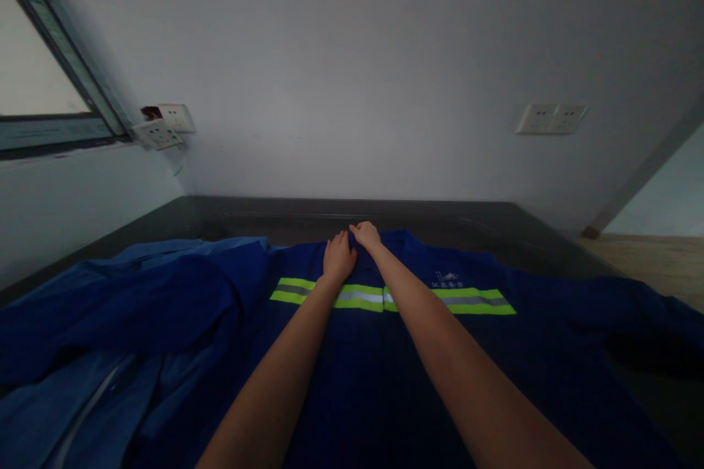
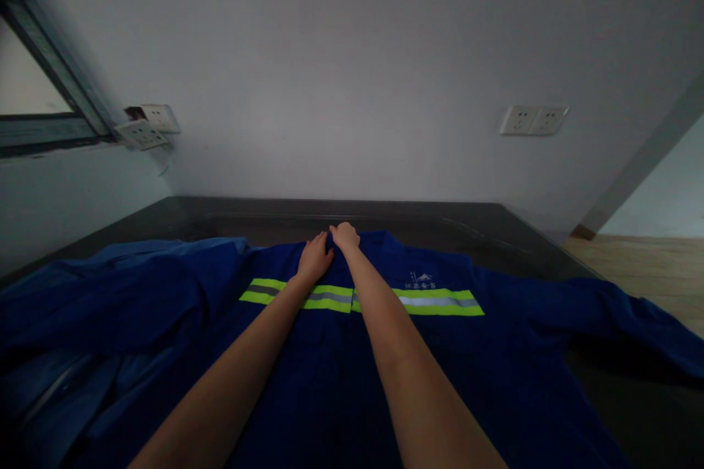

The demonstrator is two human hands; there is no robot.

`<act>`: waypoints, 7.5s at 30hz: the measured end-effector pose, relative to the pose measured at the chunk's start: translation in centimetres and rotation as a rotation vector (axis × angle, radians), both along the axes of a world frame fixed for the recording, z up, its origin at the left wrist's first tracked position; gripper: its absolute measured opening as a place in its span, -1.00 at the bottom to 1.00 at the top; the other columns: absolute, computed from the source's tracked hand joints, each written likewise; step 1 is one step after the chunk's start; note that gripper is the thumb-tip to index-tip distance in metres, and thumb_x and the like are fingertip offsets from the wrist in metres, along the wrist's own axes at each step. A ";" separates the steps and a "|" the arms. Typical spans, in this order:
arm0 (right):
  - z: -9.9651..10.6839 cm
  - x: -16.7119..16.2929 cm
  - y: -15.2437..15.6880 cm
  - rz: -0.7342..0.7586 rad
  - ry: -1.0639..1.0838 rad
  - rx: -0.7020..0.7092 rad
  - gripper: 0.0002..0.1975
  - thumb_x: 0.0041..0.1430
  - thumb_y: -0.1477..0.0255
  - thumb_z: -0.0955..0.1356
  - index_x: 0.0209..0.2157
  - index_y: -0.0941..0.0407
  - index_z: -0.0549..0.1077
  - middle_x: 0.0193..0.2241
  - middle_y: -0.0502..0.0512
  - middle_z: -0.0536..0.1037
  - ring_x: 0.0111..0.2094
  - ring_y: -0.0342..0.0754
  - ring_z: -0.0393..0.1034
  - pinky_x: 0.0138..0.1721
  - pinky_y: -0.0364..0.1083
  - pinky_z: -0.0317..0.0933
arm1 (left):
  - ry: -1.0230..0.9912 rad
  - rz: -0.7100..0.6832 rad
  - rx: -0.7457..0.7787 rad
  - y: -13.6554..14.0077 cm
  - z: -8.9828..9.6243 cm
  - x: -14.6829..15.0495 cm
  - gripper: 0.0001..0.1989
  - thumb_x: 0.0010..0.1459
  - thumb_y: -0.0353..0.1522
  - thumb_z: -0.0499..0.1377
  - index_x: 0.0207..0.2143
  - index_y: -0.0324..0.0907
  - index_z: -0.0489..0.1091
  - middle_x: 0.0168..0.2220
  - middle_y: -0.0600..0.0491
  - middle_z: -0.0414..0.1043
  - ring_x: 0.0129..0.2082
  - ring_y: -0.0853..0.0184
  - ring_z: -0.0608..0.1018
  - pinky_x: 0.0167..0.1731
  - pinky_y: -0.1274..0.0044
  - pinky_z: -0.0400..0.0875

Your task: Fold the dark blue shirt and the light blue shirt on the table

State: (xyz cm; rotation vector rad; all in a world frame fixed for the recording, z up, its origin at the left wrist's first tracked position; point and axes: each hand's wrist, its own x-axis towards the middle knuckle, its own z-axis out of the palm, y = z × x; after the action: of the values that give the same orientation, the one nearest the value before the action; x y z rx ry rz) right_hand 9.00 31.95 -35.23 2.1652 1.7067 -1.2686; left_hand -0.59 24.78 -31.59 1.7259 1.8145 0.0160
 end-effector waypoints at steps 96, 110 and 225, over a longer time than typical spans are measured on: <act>4.0 11.6 -6.8 0.315 -0.282 0.115 -0.36 0.35 0.22 0.02 0.29 0.38 -0.01 0.32 0.33 -0.06 0.33 0.09 -0.26 0.27 0.14 -0.31 | 0.179 -0.274 -0.101 0.7 -0.8 1.5 -0.36 0.26 -0.14 -0.21 0.29 -0.32 -0.01 0.32 -0.09 -0.02 0.31 0.21 0.06 0.26 0.24 -0.08; 4.7 11.7 -6.8 0.301 -0.247 0.072 -0.35 0.35 0.18 0.00 0.31 0.32 -0.06 0.33 0.28 -0.12 0.34 0.08 -0.33 0.28 0.14 -0.38 | 0.176 -0.306 -0.154 1.4 -0.8 1.3 -0.35 0.26 -0.10 -0.22 0.32 -0.20 -0.08 0.34 -0.04 -0.07 0.32 0.19 0.04 0.24 0.19 -0.05; 10.5 8.1 -11.2 0.247 -0.139 0.272 -0.35 0.33 0.06 -0.03 0.28 0.13 0.08 0.30 0.22 0.04 0.32 0.10 -0.18 0.25 0.20 -0.30 | 0.010 -0.125 0.035 -4.6 5.2 2.6 -0.48 0.26 -0.35 -0.15 0.26 -0.20 0.09 0.30 -0.07 0.06 0.30 0.21 0.09 0.27 0.22 -0.09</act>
State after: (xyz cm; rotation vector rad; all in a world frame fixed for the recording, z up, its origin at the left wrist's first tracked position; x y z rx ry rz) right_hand 17.11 20.71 -24.78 2.0329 2.1098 -0.8481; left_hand 2.05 20.20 -26.36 1.8639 1.7198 -0.0120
